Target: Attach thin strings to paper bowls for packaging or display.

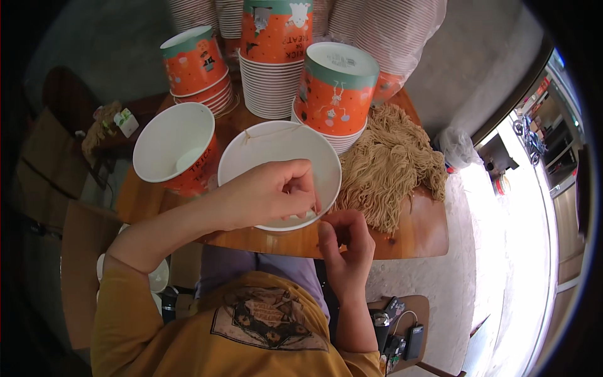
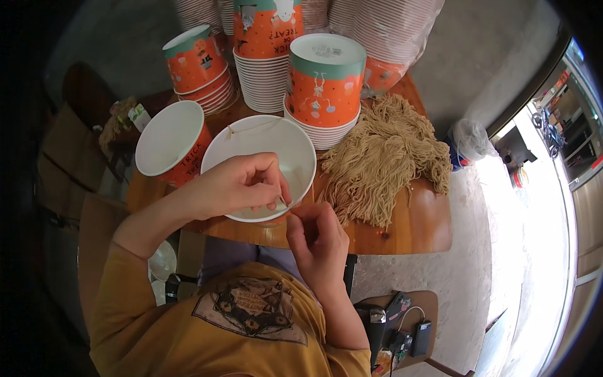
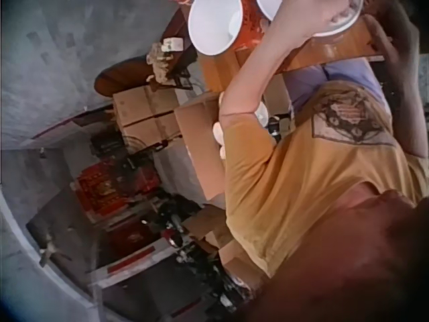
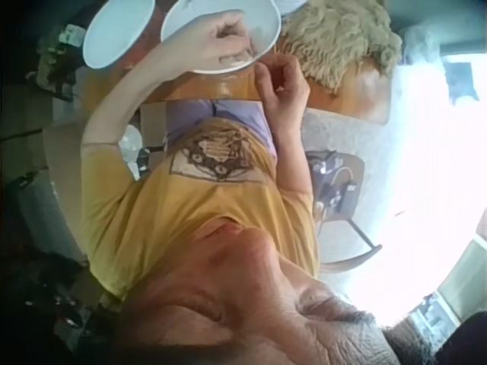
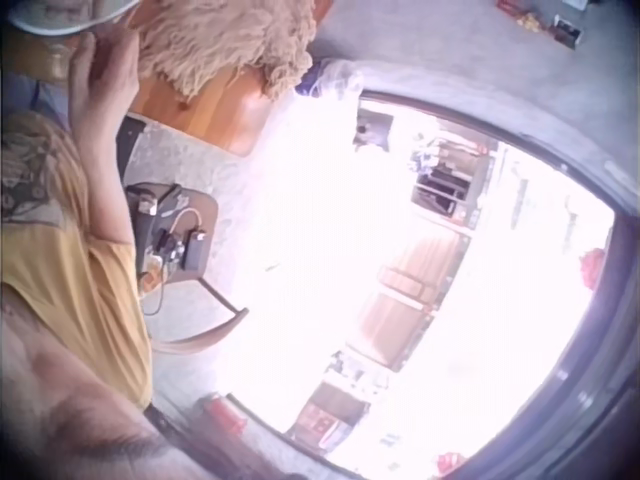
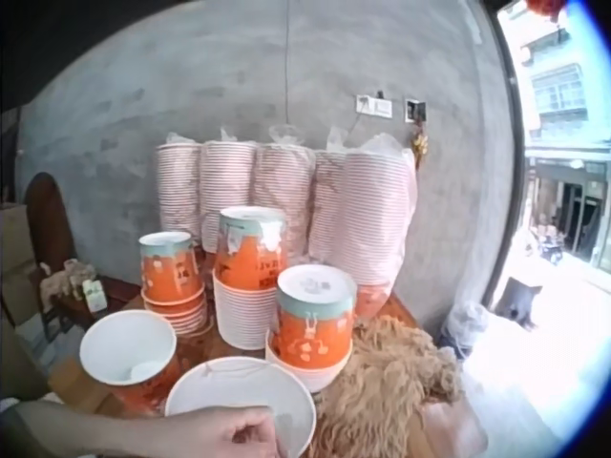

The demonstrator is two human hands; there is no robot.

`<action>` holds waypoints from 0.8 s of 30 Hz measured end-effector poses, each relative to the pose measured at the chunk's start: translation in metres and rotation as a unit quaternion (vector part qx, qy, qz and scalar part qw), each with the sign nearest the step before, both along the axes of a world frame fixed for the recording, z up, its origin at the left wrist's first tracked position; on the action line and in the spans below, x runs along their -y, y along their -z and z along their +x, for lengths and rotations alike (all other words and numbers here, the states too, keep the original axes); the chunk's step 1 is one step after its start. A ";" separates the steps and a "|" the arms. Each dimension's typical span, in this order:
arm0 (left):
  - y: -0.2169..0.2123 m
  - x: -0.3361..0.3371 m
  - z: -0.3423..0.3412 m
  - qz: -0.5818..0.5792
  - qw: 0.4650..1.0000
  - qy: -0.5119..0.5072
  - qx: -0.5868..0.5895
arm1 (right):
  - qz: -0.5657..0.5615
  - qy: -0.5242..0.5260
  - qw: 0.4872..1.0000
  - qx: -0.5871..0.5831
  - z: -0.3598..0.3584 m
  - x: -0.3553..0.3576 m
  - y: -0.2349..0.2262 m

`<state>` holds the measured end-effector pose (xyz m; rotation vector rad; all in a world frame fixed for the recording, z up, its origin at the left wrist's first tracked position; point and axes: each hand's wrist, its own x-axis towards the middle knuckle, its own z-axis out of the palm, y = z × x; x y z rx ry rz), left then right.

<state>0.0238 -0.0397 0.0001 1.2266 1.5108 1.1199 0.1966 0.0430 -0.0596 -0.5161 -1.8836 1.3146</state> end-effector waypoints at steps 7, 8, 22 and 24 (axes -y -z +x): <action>-0.006 -0.013 0.001 -0.037 0.988 -0.007 0.151 | -0.061 -0.068 0.996 0.023 -0.004 -0.008 -0.004; -0.006 -0.012 0.004 -0.030 0.993 -0.010 0.110 | -0.066 -0.076 0.995 0.025 -0.005 -0.009 -0.004; 0.001 -0.010 0.005 0.035 0.990 -0.003 -0.133 | -0.060 -0.092 0.993 0.052 -0.005 -0.025 -0.015; 0.006 -0.012 0.003 0.069 0.986 0.006 -0.154 | -0.027 -0.141 0.988 0.052 0.003 -0.034 -0.025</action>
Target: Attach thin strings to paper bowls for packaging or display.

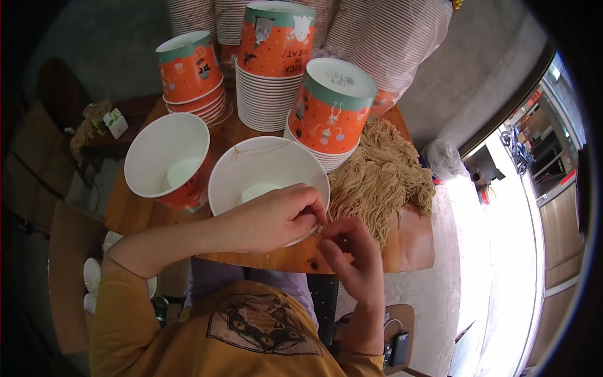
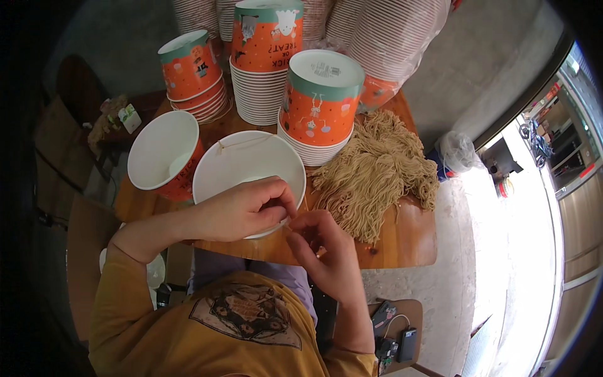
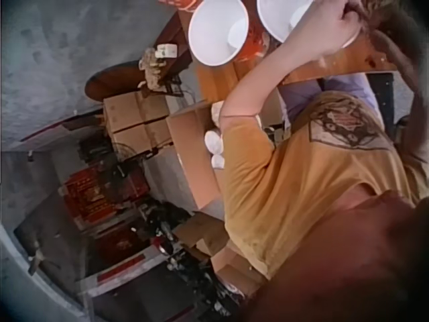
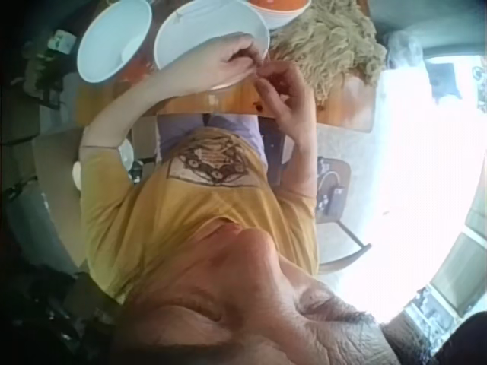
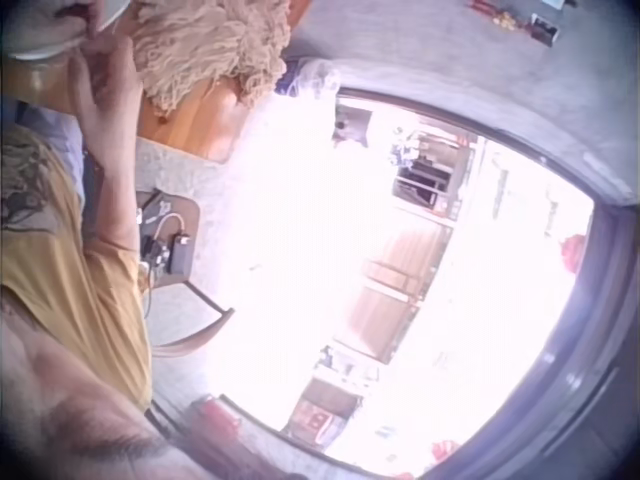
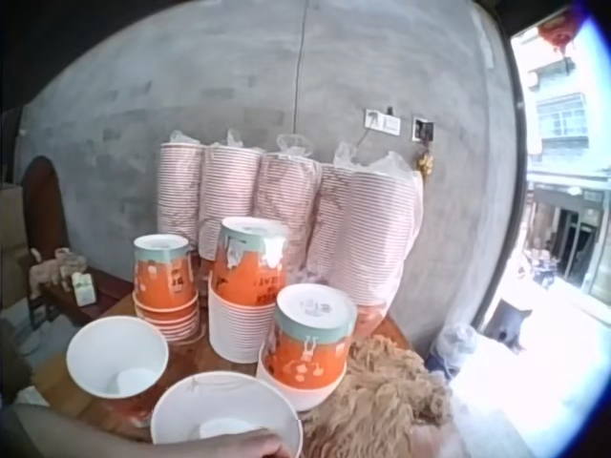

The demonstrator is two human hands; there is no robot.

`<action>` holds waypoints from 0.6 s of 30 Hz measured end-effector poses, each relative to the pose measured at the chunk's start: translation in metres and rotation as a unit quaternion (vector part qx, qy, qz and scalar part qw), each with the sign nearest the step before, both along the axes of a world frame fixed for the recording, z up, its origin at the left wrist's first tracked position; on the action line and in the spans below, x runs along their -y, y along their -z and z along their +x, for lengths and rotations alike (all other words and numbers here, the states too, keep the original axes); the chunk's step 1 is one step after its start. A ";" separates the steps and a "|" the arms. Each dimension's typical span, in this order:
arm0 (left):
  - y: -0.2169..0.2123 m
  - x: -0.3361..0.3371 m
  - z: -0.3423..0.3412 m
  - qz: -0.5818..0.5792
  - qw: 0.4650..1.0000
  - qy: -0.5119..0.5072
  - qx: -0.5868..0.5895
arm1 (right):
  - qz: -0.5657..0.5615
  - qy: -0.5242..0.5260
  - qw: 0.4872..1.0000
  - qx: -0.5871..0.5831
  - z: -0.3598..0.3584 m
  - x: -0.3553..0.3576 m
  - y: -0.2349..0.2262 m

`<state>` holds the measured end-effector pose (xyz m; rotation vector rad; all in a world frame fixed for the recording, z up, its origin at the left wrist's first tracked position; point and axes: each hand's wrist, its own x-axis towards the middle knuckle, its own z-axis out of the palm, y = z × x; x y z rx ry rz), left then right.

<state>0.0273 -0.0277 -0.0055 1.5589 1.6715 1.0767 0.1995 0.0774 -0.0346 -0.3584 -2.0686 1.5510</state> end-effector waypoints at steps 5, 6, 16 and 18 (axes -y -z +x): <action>0.005 -0.008 0.001 -0.062 0.984 0.020 0.166 | 0.108 -0.089 0.990 0.006 -0.001 -0.017 -0.027; 0.008 -0.010 0.000 -0.088 0.960 0.029 0.264 | 0.113 -0.107 0.988 0.010 -0.003 -0.020 -0.030; 0.003 -0.012 -0.005 -0.053 0.983 0.037 0.171 | 0.100 -0.199 0.975 -0.009 -0.019 -0.039 -0.044; 0.011 -0.014 -0.007 -0.023 0.992 0.039 0.121 | 0.084 -0.194 0.977 -0.022 -0.026 -0.042 -0.040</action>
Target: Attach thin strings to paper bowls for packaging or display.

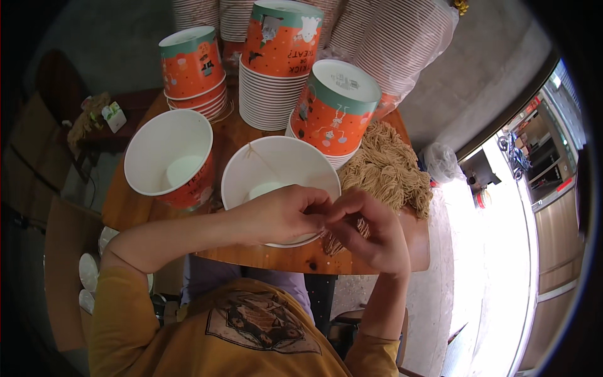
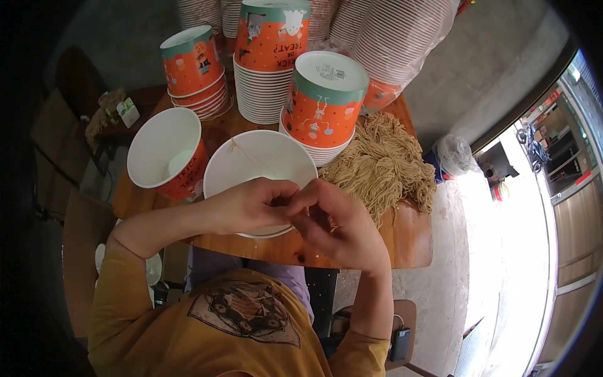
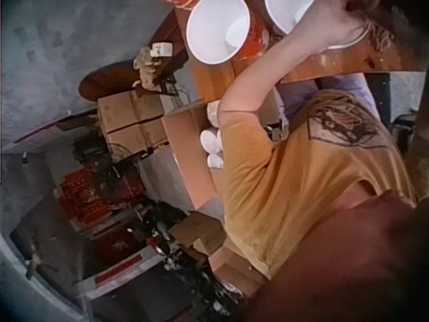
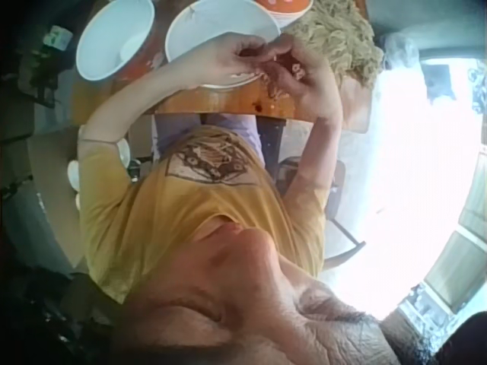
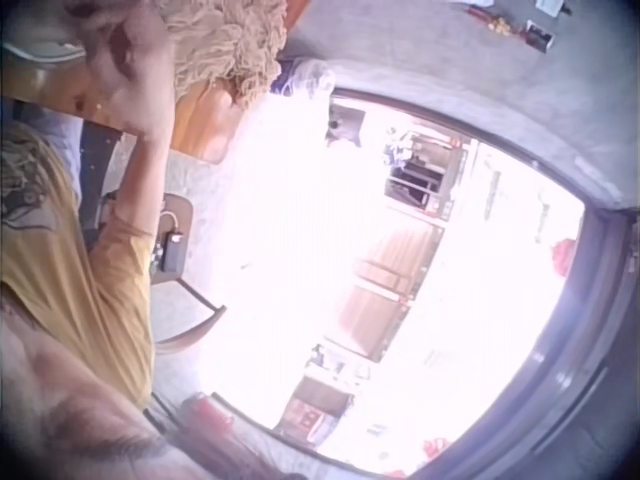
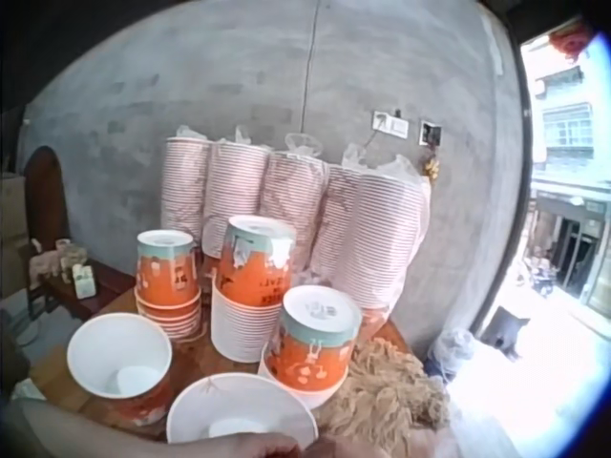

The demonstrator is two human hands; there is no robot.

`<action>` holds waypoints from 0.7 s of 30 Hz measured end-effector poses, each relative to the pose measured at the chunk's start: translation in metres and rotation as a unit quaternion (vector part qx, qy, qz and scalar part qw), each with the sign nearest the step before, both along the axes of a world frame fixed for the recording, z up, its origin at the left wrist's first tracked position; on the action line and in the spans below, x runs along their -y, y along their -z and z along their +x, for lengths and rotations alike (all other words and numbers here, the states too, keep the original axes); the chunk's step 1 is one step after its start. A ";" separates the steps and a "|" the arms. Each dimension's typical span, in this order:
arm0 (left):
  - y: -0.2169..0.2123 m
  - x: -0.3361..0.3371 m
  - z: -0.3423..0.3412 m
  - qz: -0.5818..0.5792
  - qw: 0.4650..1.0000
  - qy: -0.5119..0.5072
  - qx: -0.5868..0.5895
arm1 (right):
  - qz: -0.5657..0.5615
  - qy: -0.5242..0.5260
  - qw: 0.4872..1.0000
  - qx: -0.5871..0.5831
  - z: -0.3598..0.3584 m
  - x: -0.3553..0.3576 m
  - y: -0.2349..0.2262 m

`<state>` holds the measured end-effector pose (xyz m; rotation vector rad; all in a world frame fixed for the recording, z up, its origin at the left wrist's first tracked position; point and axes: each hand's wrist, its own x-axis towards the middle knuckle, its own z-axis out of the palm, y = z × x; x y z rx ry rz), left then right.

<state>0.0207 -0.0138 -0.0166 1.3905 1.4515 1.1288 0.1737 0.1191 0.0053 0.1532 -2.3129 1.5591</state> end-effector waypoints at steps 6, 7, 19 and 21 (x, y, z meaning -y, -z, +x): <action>-0.013 0.002 0.000 -0.079 0.994 0.017 0.080 | -0.002 0.084 0.996 0.027 -0.015 0.000 0.005; -0.011 0.002 -0.001 -0.078 0.994 0.016 0.080 | 0.016 0.103 0.994 0.041 -0.016 -0.002 0.008; -0.005 -0.002 -0.006 -0.131 0.961 0.040 0.242 | 0.137 0.277 0.940 -0.146 0.017 0.029 0.049; -0.007 -0.004 -0.006 -0.125 0.964 0.037 0.232 | 0.122 0.296 0.940 -0.119 0.020 0.042 0.054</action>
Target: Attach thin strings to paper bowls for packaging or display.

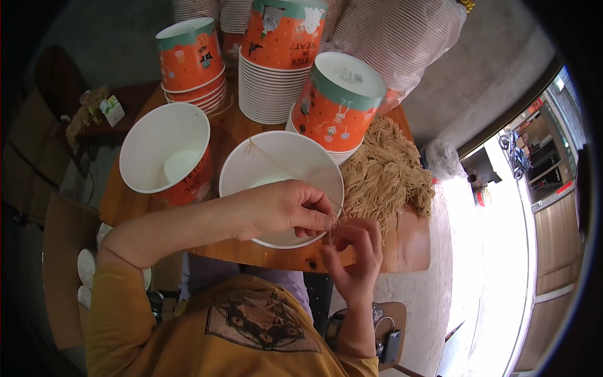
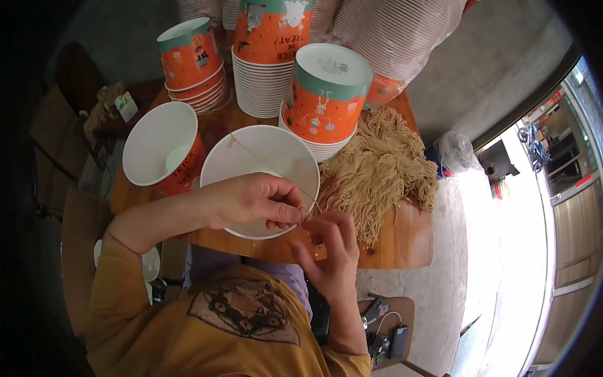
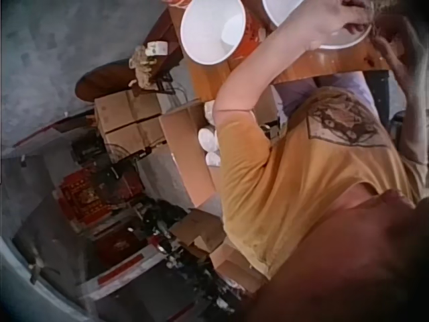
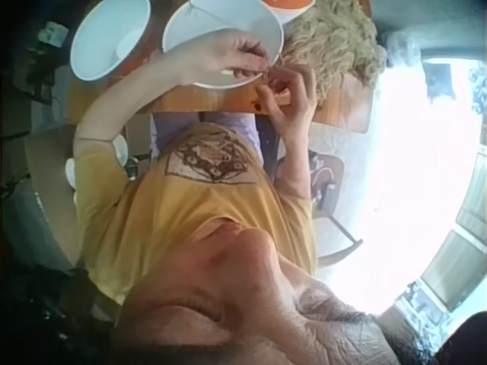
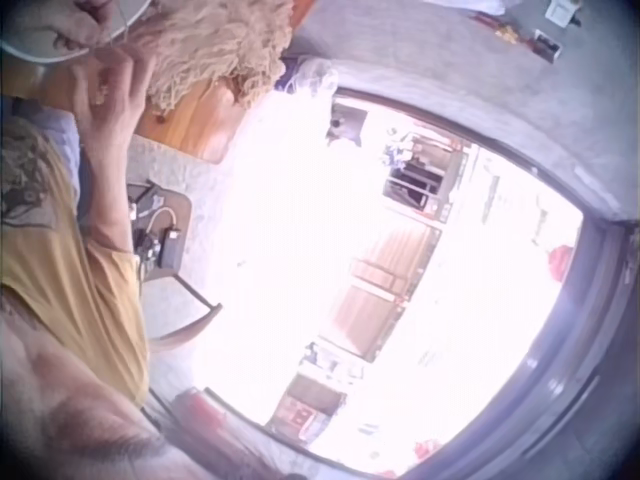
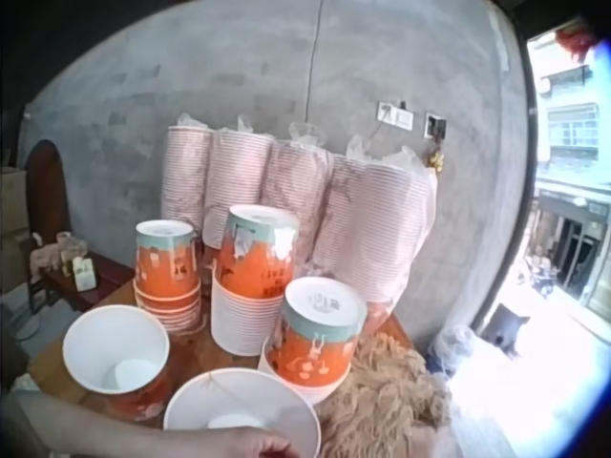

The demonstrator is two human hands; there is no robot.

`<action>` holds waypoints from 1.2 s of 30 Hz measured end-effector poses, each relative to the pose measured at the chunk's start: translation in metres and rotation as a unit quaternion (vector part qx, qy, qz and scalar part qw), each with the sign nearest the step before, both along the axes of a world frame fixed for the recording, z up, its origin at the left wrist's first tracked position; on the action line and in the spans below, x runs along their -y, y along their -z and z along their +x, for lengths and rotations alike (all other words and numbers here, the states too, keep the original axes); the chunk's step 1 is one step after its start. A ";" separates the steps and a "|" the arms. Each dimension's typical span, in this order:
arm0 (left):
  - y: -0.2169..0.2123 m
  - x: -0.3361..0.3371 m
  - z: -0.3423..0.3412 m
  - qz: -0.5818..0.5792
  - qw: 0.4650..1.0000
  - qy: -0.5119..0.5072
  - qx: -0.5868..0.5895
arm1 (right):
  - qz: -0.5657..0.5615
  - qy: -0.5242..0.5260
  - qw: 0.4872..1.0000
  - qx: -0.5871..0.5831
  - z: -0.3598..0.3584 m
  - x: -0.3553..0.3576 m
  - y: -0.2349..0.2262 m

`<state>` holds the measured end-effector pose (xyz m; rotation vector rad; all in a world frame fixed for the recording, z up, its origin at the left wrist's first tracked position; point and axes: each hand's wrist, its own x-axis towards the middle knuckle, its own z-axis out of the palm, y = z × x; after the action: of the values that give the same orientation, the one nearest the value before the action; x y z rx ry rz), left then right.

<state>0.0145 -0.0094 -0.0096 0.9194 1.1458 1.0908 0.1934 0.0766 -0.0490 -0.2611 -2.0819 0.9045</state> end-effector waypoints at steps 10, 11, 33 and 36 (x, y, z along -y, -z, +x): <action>-0.005 -0.004 0.003 -0.046 0.999 0.007 -0.003 | 0.086 0.109 0.990 0.027 -0.007 0.020 -0.002; -0.005 -0.004 0.004 -0.055 0.998 0.002 0.003 | 0.120 0.102 0.987 0.019 -0.007 0.020 -0.006; -0.006 0.007 0.012 0.093 0.972 -0.081 -0.201 | -0.038 0.070 0.995 0.060 -0.005 0.010 -0.013; -0.018 0.007 0.004 0.028 0.995 -0.051 -0.083 | -0.050 0.074 0.994 0.061 -0.005 0.010 -0.012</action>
<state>0.0188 -0.0162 0.0079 1.0200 1.3167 1.1492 0.1887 0.0669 -0.0366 -0.5274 -2.0990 0.9233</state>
